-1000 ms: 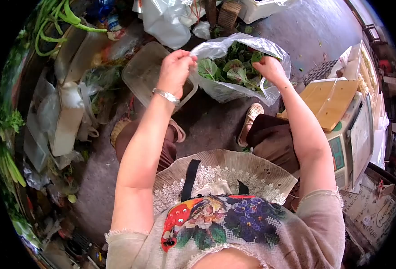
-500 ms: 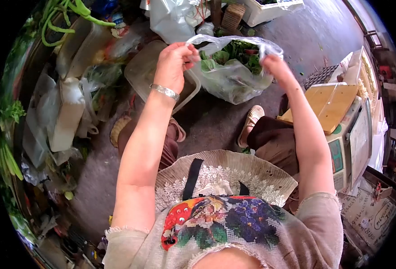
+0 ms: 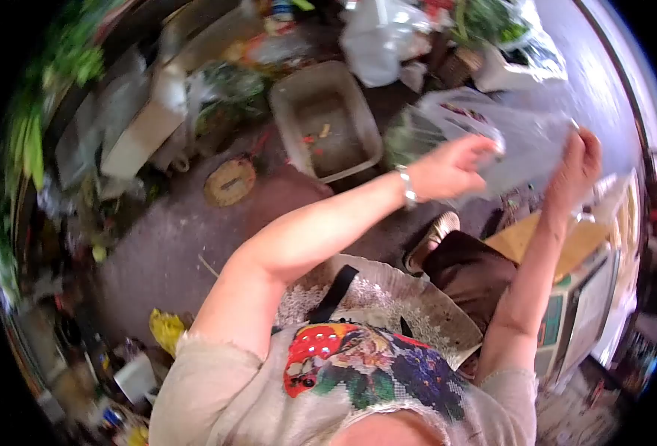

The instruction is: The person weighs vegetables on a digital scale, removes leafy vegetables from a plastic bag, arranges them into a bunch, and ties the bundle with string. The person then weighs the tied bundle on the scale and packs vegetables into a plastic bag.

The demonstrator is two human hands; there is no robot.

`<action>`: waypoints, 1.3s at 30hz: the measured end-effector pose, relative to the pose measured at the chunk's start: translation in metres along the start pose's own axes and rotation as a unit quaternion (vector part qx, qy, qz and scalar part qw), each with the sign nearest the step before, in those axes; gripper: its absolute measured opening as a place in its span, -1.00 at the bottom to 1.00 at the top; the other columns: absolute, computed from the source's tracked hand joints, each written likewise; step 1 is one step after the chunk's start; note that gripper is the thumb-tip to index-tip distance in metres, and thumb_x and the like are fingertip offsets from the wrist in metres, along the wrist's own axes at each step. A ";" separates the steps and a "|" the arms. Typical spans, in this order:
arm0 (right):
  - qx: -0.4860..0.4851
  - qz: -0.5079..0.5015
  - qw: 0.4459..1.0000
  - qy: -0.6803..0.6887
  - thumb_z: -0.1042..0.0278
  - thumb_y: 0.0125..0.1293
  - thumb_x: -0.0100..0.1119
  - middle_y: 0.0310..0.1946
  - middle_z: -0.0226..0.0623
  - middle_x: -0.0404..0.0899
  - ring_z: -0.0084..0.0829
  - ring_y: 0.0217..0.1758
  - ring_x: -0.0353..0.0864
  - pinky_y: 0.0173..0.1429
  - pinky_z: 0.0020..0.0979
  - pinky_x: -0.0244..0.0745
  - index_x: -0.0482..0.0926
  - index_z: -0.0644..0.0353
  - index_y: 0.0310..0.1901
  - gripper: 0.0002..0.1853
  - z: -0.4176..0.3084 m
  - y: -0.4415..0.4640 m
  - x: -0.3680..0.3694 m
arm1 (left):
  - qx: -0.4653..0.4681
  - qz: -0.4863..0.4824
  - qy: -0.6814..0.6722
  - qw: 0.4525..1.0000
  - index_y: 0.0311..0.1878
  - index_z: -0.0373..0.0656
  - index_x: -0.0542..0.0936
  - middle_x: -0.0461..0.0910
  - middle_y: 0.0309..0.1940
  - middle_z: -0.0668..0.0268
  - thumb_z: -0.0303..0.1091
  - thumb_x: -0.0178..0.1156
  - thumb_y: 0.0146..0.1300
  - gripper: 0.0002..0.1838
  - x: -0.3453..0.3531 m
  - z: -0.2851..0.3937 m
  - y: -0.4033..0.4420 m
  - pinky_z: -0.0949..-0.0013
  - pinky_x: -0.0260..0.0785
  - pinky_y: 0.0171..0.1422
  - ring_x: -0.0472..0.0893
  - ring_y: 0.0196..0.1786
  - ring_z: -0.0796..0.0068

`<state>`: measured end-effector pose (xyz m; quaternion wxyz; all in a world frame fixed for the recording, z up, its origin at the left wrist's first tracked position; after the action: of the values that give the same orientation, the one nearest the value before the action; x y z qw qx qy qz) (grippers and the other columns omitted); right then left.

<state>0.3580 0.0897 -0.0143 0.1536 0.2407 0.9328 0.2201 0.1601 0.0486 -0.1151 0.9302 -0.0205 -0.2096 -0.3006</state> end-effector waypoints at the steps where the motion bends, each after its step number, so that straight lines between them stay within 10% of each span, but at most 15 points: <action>1: -0.008 0.005 1.000 0.003 0.48 0.30 0.14 -0.40 -0.54 0.46 -0.72 -0.34 0.34 -0.26 -0.67 0.23 0.57 0.27 -0.23 -0.93 -0.008 -0.002 -0.004 | 0.013 -0.017 -0.027 0.999 0.33 -0.14 0.28 0.39 0.27 0.36 -0.61 0.23 0.13 -0.33 0.006 0.001 -0.002 0.37 0.27 0.33 0.40 0.26 0.53; 7: -0.023 -0.020 0.999 0.018 0.50 0.29 0.15 -0.36 -0.50 0.50 -0.67 -0.29 0.40 -0.14 -0.65 0.31 0.56 0.29 -0.20 -0.91 -0.012 -0.014 -0.010 | -0.012 -0.096 -0.063 0.993 0.42 -0.23 0.20 0.25 0.39 0.22 -0.59 0.20 0.16 -0.27 0.034 0.032 -0.015 0.32 0.24 0.39 0.33 0.35 0.47; 11: 0.014 -0.385 0.899 -0.208 0.54 0.17 0.09 -0.31 -0.24 0.56 -0.50 -0.17 0.51 -0.06 -0.46 0.40 0.51 0.35 -0.21 -0.85 -0.017 -0.052 0.054 | -0.102 -0.027 0.191 0.976 -0.10 -0.32 0.52 0.59 -0.19 0.36 -0.54 0.18 0.05 -0.71 0.012 0.022 -0.010 0.42 0.41 -0.18 0.52 -0.21 0.59; 15: 0.089 -0.483 0.846 -0.207 0.48 0.15 0.08 -0.36 -0.16 0.53 -0.29 -0.24 0.56 -0.08 -0.36 0.44 0.50 0.38 -0.24 -0.83 0.025 -0.073 0.075 | -0.135 0.077 -0.039 0.987 -0.41 -0.32 0.50 0.49 -0.50 0.46 -0.52 0.17 -0.04 -0.90 0.008 -0.010 -0.019 0.47 0.28 -0.33 0.42 -0.40 0.66; 21: -0.005 -0.457 0.861 -0.225 0.46 0.17 0.08 -0.37 -0.03 0.54 -0.09 -0.26 0.56 -0.10 -0.28 0.44 0.51 0.38 -0.30 -0.85 0.018 -0.066 0.072 | -0.100 0.045 0.162 0.981 -0.23 -0.29 0.60 0.61 -0.38 0.39 -0.47 0.21 0.00 -0.78 -0.006 -0.006 -0.015 0.48 0.40 -0.16 0.51 -0.28 0.66; 26: 0.011 -0.394 0.878 -0.270 0.36 0.18 0.06 -0.37 0.03 0.57 0.01 -0.23 0.56 -0.10 -0.21 0.43 0.53 0.36 -0.30 -0.79 0.033 -0.053 0.061 | -0.161 0.047 0.062 0.984 -0.13 -0.26 0.59 0.61 -0.28 0.38 -0.44 0.23 0.09 -0.75 -0.008 -0.004 -0.019 0.50 0.43 -0.23 0.55 -0.27 0.61; 33: 0.035 -0.190 0.971 -0.138 0.42 0.23 0.08 -0.48 -0.34 0.54 -0.59 -0.38 0.41 -0.24 -0.51 0.37 0.56 0.36 -0.28 -0.84 0.024 -0.028 0.033 | -0.099 0.055 0.053 0.992 -0.16 -0.25 0.57 0.61 -0.30 0.37 -0.48 0.17 0.21 -0.85 -0.005 0.021 -0.018 0.50 0.44 -0.16 0.57 -0.30 0.62; 39: 0.053 -0.118 0.991 -0.043 0.47 0.24 0.10 -0.39 -0.37 0.55 -0.61 -0.28 0.46 -0.13 -0.55 0.37 0.56 0.33 -0.22 -0.86 0.019 -0.020 0.019 | -0.004 -0.035 0.013 0.999 -0.12 -0.26 0.57 0.61 -0.31 0.39 -0.55 0.10 0.25 -0.84 0.013 0.044 -0.022 0.50 0.43 -0.11 0.55 -0.26 0.66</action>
<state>0.3415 0.0900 -0.0440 0.2051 0.1463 0.9576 0.1398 0.1411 0.0306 -0.0720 0.9218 -0.0135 -0.1968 -0.3338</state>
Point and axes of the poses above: each hand's wrist, its own y-axis towards the middle knuckle, its own x-axis out of the palm, z = x × y, the point moved 5 cm from there along y, towards the middle knuckle
